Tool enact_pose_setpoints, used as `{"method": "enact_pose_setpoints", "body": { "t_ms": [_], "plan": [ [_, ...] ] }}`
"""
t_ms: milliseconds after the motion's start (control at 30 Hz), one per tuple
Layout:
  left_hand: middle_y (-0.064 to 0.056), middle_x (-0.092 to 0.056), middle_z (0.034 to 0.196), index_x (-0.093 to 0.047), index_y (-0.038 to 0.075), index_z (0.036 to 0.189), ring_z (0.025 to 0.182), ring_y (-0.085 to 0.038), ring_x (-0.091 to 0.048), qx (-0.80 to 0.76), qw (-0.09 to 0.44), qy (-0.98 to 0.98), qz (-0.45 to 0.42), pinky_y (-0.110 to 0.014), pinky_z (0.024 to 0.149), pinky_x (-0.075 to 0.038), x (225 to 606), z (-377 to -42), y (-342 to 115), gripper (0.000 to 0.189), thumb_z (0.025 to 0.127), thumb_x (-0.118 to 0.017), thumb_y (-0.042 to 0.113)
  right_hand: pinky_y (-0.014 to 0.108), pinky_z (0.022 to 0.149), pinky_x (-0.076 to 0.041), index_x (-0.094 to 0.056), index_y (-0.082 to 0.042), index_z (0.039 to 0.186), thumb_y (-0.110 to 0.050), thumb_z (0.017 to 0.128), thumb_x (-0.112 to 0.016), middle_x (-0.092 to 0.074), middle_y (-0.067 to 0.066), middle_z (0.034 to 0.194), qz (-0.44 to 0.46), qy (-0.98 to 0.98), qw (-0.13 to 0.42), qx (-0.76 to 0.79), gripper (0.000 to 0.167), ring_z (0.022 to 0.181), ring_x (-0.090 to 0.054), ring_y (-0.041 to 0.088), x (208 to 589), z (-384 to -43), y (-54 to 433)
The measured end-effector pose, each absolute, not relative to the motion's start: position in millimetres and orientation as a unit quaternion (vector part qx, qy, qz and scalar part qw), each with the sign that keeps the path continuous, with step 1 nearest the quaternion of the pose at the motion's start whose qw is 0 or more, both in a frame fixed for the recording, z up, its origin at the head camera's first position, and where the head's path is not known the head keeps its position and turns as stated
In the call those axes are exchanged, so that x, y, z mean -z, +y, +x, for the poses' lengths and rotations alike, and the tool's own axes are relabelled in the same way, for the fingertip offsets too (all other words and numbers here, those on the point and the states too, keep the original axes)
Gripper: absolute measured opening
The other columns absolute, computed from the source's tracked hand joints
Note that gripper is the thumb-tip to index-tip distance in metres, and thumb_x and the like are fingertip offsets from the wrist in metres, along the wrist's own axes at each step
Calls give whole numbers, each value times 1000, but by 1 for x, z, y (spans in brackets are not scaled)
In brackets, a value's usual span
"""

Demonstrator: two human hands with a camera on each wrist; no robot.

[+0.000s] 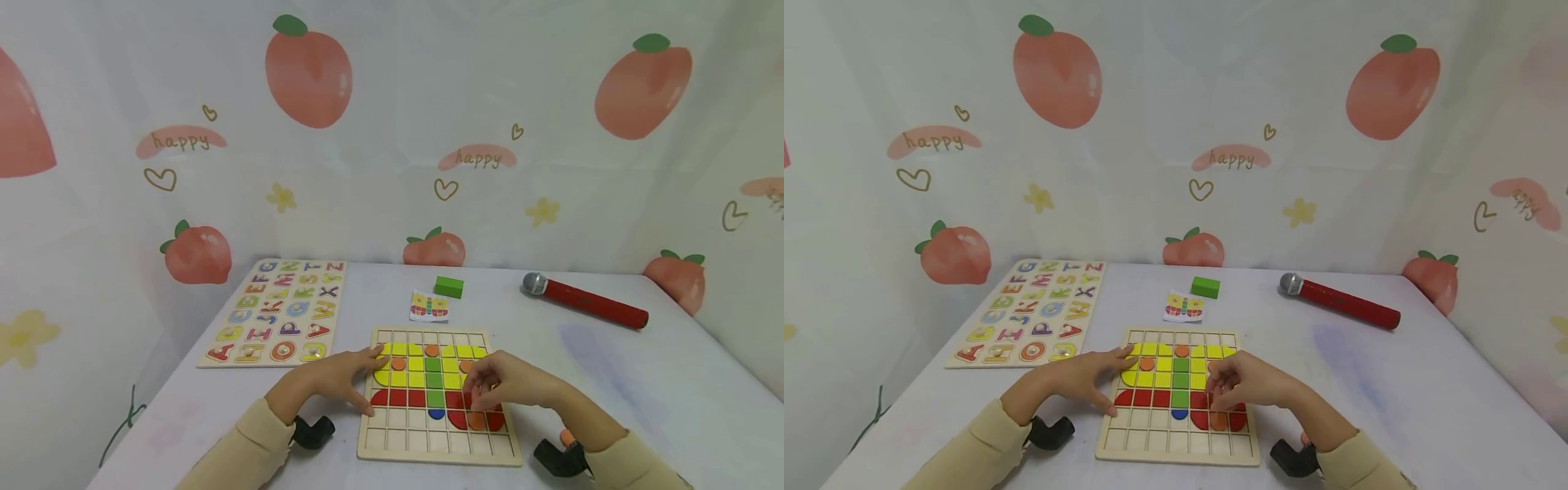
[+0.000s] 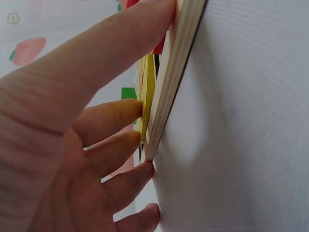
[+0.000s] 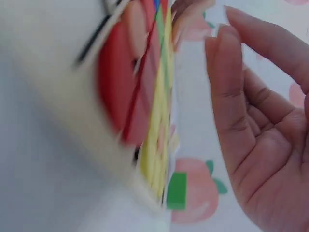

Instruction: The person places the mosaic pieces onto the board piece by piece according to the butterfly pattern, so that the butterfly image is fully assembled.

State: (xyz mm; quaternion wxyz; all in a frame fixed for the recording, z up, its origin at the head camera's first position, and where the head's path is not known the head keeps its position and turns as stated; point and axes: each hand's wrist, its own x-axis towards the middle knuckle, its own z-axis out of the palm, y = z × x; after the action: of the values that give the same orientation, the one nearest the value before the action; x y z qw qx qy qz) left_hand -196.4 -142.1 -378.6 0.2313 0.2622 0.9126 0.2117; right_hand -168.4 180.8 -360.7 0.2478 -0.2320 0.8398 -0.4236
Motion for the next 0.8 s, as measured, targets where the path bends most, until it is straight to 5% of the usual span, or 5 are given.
{"method": "enact_pose_setpoints", "body": {
  "t_ms": [500,800],
  "plan": [
    [3,-19,157,-39,26,143,144,-26,-20,-211,226,911,272,-52,114,-24,378,-197,-143,87,68,-80,43,24,65,-55,-60,9,108,-14,86,-65,-65,11,94,-133,836,208,490,33,70,-58,10,370,-142,270],
    [2,-17,157,-37,25,144,144,-26,-18,-203,220,912,280,-50,115,-22,377,-197,-143,87,69,-79,43,24,65,-54,-56,12,113,-16,89,-61,-69,0,92,-99,837,199,501,37,72,-63,9,388,-131,308]
  ]
}}
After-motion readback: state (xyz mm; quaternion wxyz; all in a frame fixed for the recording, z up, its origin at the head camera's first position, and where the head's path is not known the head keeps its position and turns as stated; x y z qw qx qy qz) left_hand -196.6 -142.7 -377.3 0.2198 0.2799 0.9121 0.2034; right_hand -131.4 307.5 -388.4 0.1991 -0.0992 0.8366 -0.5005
